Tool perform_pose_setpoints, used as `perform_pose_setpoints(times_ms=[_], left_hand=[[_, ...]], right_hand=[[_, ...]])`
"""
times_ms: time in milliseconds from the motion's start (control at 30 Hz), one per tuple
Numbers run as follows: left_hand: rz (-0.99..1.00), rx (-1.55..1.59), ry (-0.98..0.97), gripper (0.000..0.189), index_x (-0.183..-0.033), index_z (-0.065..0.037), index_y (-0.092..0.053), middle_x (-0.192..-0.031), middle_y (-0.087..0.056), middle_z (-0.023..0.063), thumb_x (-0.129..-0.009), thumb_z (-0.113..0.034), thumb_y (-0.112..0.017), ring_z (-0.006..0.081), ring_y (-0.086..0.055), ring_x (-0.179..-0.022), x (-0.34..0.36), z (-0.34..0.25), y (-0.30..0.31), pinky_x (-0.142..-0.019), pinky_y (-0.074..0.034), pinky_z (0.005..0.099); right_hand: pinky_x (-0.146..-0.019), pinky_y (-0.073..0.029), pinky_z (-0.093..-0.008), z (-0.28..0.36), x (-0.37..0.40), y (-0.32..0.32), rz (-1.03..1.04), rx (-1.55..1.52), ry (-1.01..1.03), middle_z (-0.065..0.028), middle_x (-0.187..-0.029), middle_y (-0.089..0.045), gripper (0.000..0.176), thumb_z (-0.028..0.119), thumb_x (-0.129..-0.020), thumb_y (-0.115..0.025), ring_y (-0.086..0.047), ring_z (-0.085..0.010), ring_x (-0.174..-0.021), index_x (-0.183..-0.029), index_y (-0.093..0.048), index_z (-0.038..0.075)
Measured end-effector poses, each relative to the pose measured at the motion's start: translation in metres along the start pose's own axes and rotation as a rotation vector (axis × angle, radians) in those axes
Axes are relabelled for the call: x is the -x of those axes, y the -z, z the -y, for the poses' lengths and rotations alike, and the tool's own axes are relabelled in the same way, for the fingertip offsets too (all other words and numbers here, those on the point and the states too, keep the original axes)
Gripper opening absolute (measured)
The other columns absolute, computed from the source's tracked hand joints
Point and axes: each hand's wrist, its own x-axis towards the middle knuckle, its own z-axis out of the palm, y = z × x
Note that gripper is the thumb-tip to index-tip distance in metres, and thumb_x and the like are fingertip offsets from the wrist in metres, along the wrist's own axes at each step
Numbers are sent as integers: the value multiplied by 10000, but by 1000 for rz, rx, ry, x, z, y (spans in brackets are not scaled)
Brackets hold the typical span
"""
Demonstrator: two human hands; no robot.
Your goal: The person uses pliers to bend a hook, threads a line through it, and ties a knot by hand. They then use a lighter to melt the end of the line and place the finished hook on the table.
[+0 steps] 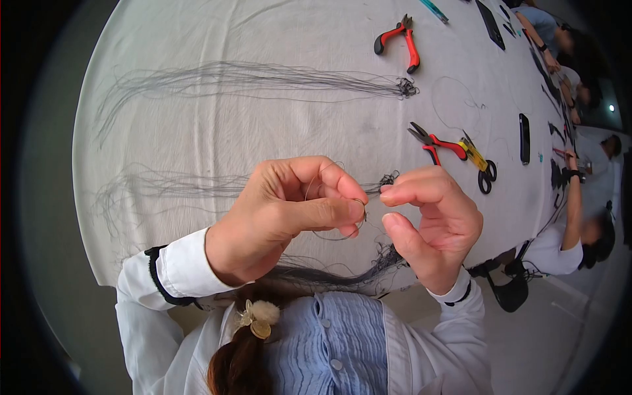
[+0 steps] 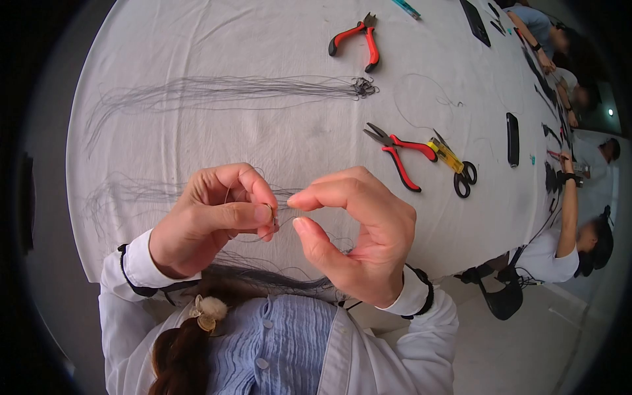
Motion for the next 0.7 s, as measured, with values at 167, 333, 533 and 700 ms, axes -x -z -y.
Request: perform_pose_setpoints(times_ms=[167, 333, 533, 700], left_hand=[[14, 76, 70, 88, -892, -25, -603, -786, -631, 62, -806, -30, -623, 139, -606, -723, 1, -2, 1, -713, -481, 268], [48, 88, 89, 108, -912, -21, -599, -788, -634, 68, -807, -20, -621, 143, -607, -719, 1, -3, 0, -701, -489, 262], [88, 120, 123, 113, -907, -7, -598, -801, -641, 78, -798, -6, -626, 137, -609, -712, 1, -2, 2, -685, -496, 255], [95, 129, 145, 100, -889, -4, -604, -799, -642, 82, -793, -7, -632, 129, -610, -702, 1, -2, 1, -671, -496, 247]], right_hand=[[-567, -462, -261, 0, -3, 6, 58, 196, 227, -80, -797, -610, 259, -79, -610, -688, -582, -170, -709, -850, -665, 14], [-571, -480, -273, 1, -3, 6, 121, 223, 260, -70, -801, -613, 257, -52, -623, -729, -590, -187, -720, -863, -671, 22], [-654, -527, -304, 2, -2, 5, 122, 226, 282, -66, -796, -611, 242, -36, -628, -733, -592, -190, -720, -854, -670, 25], [-697, -537, -334, 3, -2, 6, 135, 237, 298, -59, -796, -613, 241, -30, -626, -732, -590, -188, -708, -850, -670, 30]])
